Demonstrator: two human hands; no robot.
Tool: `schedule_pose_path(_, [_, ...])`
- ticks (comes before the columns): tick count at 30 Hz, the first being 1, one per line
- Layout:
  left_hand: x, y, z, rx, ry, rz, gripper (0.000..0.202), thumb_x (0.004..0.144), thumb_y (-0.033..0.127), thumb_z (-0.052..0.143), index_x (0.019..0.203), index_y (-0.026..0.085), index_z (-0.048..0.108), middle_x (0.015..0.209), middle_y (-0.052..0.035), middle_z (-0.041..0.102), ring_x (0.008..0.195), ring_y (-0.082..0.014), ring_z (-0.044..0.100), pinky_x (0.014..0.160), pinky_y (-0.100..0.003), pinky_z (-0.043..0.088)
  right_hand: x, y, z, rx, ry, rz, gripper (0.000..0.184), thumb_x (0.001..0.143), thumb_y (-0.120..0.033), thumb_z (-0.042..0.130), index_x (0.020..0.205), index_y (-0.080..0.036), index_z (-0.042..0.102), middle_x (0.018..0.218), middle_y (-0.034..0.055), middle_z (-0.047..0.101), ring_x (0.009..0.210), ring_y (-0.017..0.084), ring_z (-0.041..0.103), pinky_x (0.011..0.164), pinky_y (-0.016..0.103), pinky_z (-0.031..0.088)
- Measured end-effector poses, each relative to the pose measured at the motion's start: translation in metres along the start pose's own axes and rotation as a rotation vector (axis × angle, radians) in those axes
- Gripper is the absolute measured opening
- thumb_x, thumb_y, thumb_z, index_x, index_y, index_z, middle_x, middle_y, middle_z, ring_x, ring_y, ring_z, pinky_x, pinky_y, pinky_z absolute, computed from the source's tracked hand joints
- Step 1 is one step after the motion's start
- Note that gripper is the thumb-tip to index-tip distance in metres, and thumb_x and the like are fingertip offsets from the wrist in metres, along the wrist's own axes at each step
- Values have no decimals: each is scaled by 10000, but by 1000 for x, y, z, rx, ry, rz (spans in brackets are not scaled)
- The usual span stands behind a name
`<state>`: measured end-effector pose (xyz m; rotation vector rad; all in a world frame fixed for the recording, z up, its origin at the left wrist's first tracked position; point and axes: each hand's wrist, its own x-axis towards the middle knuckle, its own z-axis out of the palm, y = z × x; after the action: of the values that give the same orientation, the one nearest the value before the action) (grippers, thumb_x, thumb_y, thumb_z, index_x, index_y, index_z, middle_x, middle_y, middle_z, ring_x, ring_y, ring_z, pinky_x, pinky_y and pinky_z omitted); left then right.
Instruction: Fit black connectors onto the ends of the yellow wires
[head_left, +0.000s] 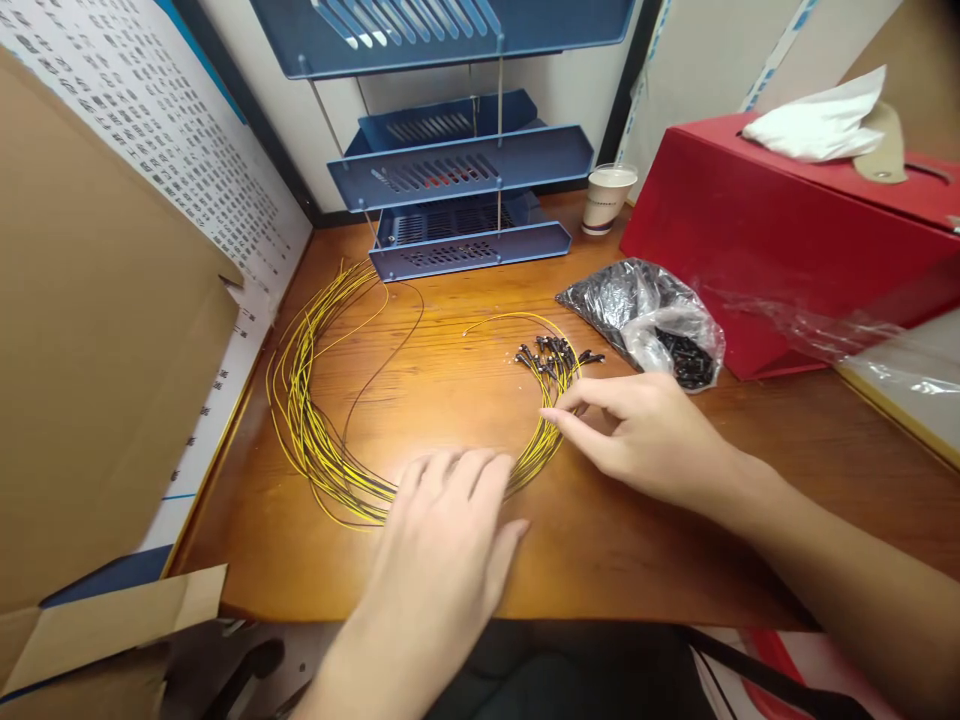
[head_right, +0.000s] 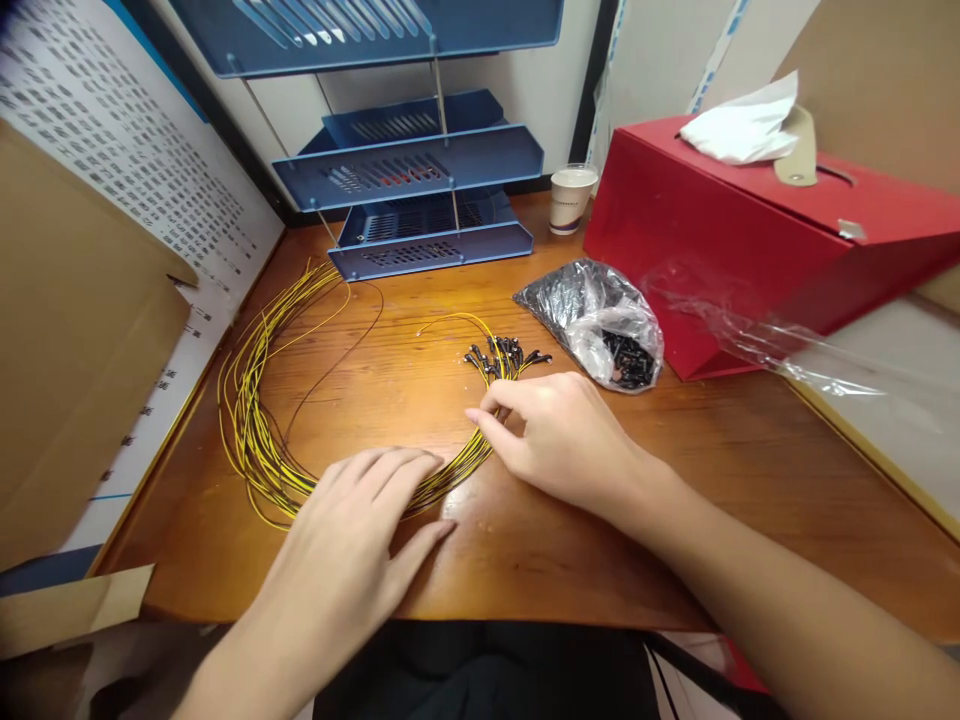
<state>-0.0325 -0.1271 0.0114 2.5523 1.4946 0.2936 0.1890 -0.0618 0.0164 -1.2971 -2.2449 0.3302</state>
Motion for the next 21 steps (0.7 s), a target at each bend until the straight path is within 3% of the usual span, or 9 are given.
schedule_pose_path(3, [9,8,5,-33,103,21,91,982,226,565,1053,214,621,1106,-20,708,1038,-235,615,895,-410,425,-1,-2,4,31,42,-27,174,906,-257,649,764,-187,723,599,-23,672,487,101,541,554,269,373])
schedule_pose_path(9, [16,8,9,-30,244,-38,115,919,257,667,1008,186,651,943,-17,723,888,-226,646,834,-406,424,-2,-4,2,195,27,26,158,900,-252,674,767,-206,744,474,-74,515,413,68,379,484,253,311])
schedule_pose_path(12, [15,7,10,-63,318,20,60,946,197,618,955,192,677,906,6,739,858,-197,656,825,-387,421,-2,-6,2,207,79,55,179,903,-272,673,757,-199,748,451,-76,460,414,69,346,474,256,297])
schedule_pose_path(14, [15,5,10,-70,340,71,138,964,152,569,902,189,686,885,10,747,851,-187,659,828,-382,417,-1,-6,3,206,108,73,185,899,-283,674,755,-196,749,445,-74,438,416,73,336,470,261,292])
schedule_pose_path(21, [7,-15,2,23,238,81,138,954,141,558,909,194,677,1038,5,749,978,-225,637,890,-414,413,6,7,-1,91,271,232,152,877,-292,666,836,-193,775,594,-10,676,442,104,481,479,277,352])
